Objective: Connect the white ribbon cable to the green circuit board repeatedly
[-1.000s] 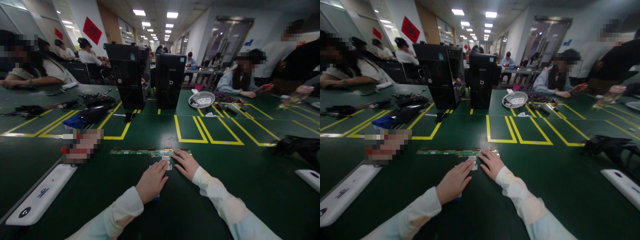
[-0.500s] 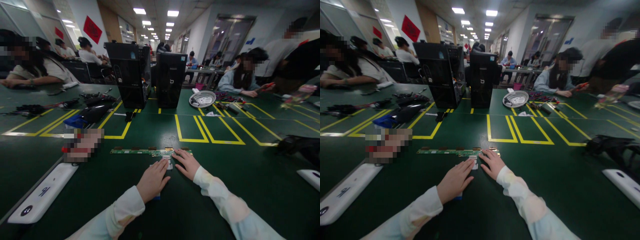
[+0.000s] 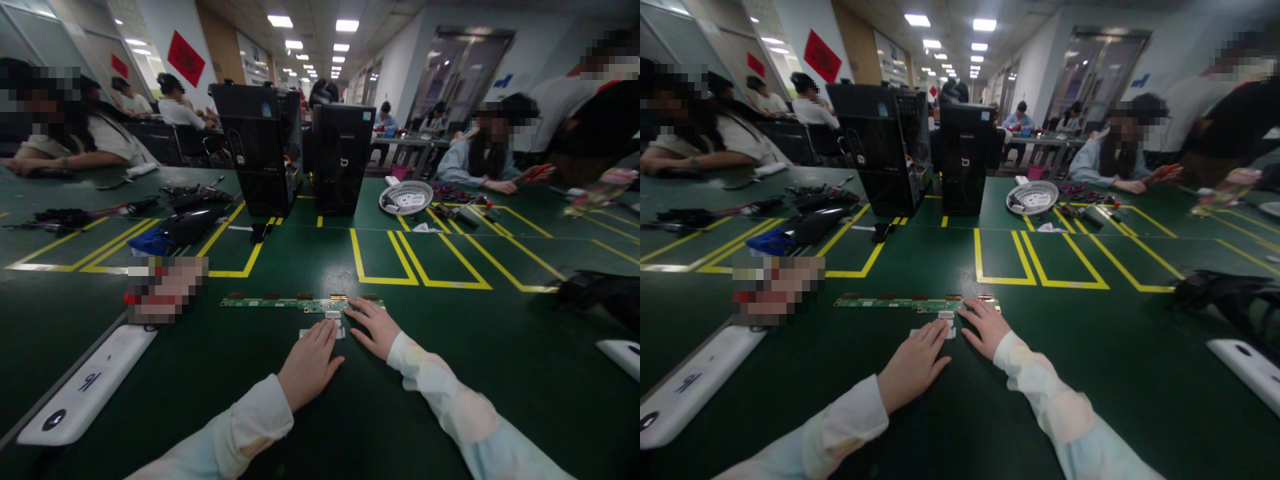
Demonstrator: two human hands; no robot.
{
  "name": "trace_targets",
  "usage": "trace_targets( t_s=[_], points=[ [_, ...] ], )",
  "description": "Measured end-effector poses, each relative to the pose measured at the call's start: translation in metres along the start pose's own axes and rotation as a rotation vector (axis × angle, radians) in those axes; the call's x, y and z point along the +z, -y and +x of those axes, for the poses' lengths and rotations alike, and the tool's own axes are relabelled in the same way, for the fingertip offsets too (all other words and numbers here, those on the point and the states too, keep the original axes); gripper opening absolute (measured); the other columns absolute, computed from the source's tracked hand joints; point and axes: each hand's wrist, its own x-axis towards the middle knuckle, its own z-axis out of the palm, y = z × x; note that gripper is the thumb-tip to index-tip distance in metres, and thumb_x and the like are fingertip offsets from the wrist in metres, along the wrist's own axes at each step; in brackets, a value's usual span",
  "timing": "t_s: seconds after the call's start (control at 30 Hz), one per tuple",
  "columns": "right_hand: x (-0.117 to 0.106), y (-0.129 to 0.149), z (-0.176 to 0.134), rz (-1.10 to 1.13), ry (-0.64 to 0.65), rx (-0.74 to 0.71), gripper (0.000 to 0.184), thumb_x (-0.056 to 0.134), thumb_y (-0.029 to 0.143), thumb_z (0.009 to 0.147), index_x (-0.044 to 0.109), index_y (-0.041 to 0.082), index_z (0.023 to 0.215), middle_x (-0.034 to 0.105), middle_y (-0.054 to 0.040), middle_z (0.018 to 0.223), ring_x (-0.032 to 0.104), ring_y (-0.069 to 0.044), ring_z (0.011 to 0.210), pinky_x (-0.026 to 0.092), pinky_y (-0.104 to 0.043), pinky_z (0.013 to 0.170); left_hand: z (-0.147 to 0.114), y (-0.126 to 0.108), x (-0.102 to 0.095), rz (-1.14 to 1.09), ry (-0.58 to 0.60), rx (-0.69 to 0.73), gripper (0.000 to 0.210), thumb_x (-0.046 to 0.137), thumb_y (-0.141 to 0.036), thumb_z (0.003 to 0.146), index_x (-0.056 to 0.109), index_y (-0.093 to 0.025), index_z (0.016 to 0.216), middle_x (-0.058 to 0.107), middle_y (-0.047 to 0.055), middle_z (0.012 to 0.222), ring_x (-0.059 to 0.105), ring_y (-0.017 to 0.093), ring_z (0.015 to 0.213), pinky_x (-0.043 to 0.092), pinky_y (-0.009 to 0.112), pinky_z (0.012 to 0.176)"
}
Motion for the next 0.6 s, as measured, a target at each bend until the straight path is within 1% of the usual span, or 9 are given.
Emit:
trace_targets(
  t_s=[0.2, 0.5, 0.6],
  points=[
    [0.0003, -0.0019, -0.0005, 0.019, 0.001, -0.006, 0.044, 0.047, 0.034, 0.092, 0.052, 0.019, 0.133, 0.047, -0.0133, 0.140, 0.040, -0.028, 0.132, 0.038, -0.050, 0.106, -0.0014, -0.0058, -0.0015, -0.067, 0.021, -0.055, 0.072, 0.043, -0.055, 0.089, 0.038, -0.005, 0.140, 0.041, 0.019, 0.145, 0.038, 0.031, 0.134, 0.037, 0.046, 0.108],
    [0.0001, -0.0021, -0.0015, 0.022, 0.014, 0.001, 0.045, 0.045, 0.036, 0.092, 0.051, 0.020, 0.134, 0.046, -0.0125, 0.142, 0.039, -0.027, 0.133, 0.038, -0.051, 0.107, -0.0016, -0.0026, 0.0001, -0.109, 0.004, -0.067, 0.070, 0.041, -0.056, 0.089, 0.037, -0.009, 0.140, 0.044, 0.017, 0.144, 0.038, 0.029, 0.134, 0.036, 0.046, 0.108],
    [-0.0011, -0.0013, -0.0015, 0.015, 0.031, 0.012, 0.046, 0.045, 0.036, 0.093, 0.050, 0.019, 0.135, 0.045, -0.0119, 0.143, 0.038, -0.027, 0.134, 0.037, -0.050, 0.108, -0.0020, -0.0042, -0.0005, -0.110, 0.012, -0.077, 0.071, 0.041, -0.058, 0.088, 0.037, -0.009, 0.140, 0.044, 0.017, 0.144, 0.038, 0.029, 0.135, 0.035, 0.045, 0.109]
  ],
)
